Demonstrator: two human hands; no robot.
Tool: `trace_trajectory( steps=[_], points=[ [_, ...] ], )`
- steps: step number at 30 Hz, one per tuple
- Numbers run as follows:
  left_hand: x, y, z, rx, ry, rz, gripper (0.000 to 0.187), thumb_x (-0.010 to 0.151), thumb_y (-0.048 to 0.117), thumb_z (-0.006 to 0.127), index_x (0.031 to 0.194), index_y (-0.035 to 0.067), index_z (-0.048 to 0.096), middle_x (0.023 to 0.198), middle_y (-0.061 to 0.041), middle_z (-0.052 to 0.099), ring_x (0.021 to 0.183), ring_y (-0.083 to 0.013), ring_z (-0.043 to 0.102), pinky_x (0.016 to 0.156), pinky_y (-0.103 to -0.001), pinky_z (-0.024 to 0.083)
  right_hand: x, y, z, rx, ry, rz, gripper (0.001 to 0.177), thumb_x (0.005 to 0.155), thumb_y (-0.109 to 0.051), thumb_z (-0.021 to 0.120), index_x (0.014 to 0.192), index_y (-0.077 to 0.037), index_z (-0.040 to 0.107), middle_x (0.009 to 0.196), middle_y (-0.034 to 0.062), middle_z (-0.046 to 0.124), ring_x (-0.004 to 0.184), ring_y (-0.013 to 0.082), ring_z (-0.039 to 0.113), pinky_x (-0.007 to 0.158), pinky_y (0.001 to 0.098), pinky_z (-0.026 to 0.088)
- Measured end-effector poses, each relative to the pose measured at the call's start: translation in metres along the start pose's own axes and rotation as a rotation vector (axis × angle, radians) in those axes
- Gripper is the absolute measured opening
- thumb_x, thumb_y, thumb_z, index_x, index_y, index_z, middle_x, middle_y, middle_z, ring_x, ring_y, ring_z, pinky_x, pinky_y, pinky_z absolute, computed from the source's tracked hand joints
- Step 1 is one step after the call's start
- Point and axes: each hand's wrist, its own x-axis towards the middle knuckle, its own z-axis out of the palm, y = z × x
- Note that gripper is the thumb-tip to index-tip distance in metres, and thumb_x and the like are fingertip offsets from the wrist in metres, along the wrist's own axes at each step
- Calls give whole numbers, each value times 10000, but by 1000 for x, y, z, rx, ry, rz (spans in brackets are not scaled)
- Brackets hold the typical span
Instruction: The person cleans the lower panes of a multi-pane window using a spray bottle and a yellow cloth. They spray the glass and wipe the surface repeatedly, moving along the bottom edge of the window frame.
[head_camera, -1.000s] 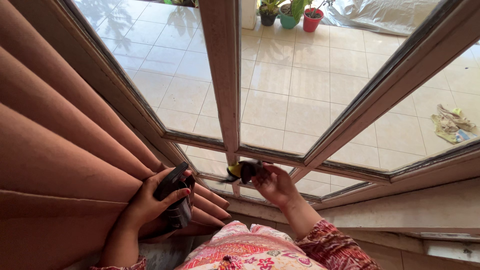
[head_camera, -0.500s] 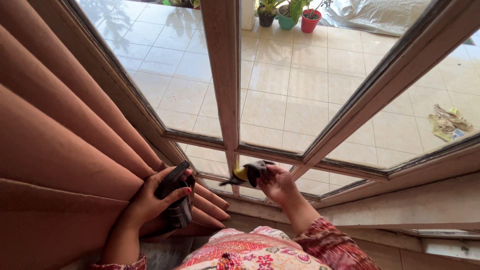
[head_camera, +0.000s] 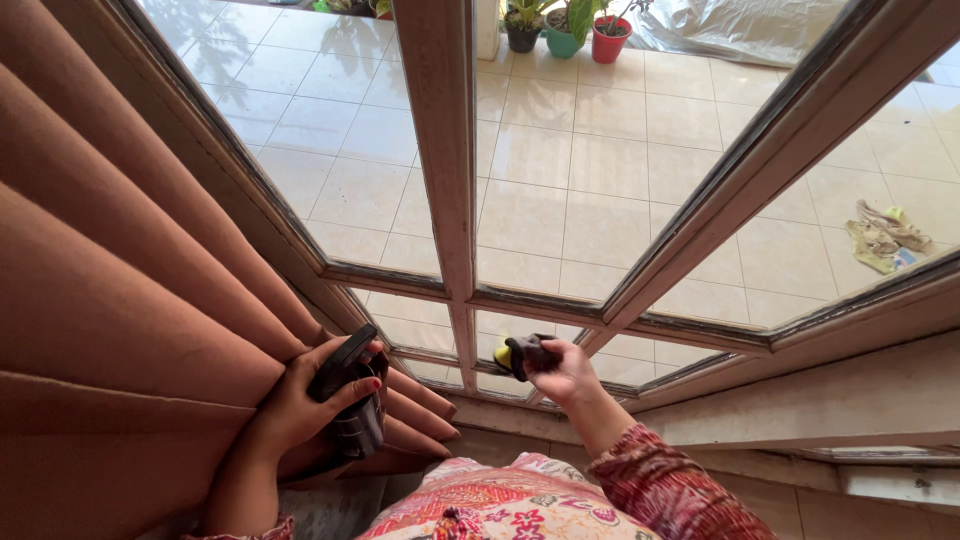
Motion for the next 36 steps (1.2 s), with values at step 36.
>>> trace_trajectory(
  steps=[36],
  points=[
    [-2,-1,-4,-66,-21,16,498,833,307,804,1239,40,694,1024,-67,762,979,-131,708,879,-293,553,-10,61,72,-45,143,34,250,943,-63,564,1176,21,599,1192,174,675,1110,292,648,956,388,559]
  ],
)
